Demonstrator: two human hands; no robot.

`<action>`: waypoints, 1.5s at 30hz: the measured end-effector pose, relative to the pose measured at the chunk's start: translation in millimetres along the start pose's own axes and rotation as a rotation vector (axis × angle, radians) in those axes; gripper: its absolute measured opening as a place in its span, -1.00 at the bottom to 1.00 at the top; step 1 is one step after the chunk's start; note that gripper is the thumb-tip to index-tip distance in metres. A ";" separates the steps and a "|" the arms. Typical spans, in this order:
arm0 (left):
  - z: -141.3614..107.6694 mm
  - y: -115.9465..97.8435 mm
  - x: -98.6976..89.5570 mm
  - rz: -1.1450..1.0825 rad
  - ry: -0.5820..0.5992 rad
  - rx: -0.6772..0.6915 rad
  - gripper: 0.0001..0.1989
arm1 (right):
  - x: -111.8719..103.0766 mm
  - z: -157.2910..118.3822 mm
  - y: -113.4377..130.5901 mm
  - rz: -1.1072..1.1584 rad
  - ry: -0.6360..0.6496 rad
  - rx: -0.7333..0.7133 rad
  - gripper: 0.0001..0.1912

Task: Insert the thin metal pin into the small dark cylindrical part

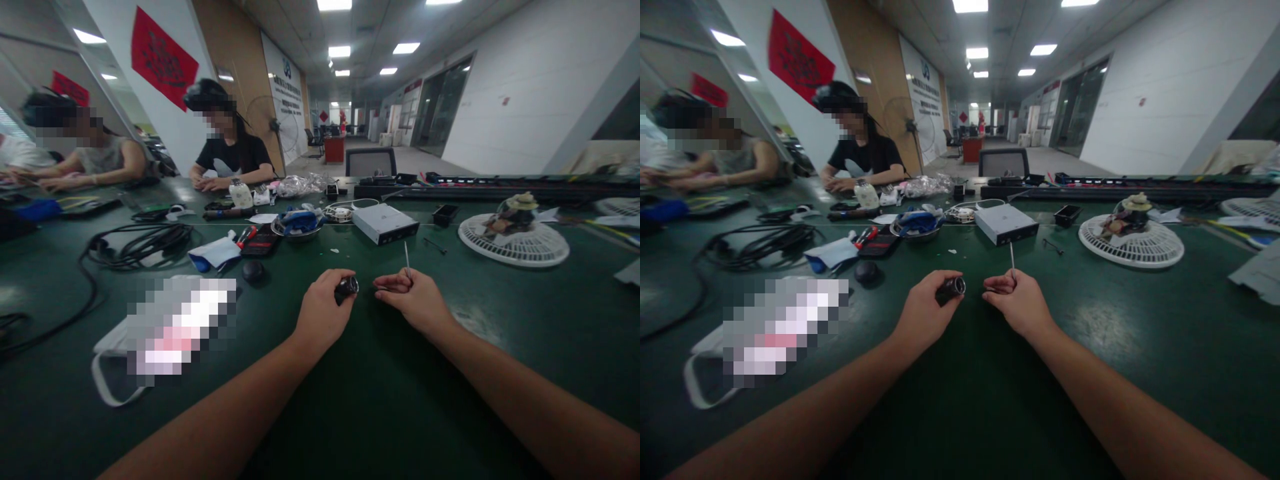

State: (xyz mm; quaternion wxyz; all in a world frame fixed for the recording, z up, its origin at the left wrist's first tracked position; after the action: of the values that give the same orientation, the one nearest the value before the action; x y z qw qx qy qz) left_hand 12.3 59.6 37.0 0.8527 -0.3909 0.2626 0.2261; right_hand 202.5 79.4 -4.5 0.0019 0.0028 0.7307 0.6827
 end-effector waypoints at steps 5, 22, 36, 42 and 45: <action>-0.3 0.4 0.4 -0.001 0.002 0.007 -0.67 | 0.8 -3.9 4.4 -0.001 0.002 0.017 -0.47; 0.2 -8.8 5.4 -0.025 0.089 0.080 -0.65 | 9.9 -10.8 18.9 0.051 0.078 -0.099 -0.47; 0.1 -12.9 8.5 -0.061 0.142 0.124 -0.66 | 18.6 -16.5 19.9 0.092 0.099 -0.143 -0.49; -0.4 -11.8 10.0 -0.055 0.155 0.114 -0.64 | 17.0 -18.6 21.3 0.040 0.064 -0.167 -0.49; -1.0 -13.0 12.8 -0.065 0.185 0.134 -0.65 | 15.2 -18.3 20.3 -0.025 0.047 -0.174 -0.50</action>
State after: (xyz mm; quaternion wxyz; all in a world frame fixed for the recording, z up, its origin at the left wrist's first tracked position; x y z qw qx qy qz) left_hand 29.4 53.4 35.6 0.8559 -0.3606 0.3420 0.1431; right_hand 187.2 62.5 17.0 -0.0065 -0.0223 0.6682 0.7436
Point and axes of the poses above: each hand's wrist, its own z-axis towards the middle knuckle, its own x-axis out of the palm, y = z × x, the point moved 7 cm from there along z, towards the middle knuckle, and after that the axes turned 8 degrees about x, right-handed, at the moved point
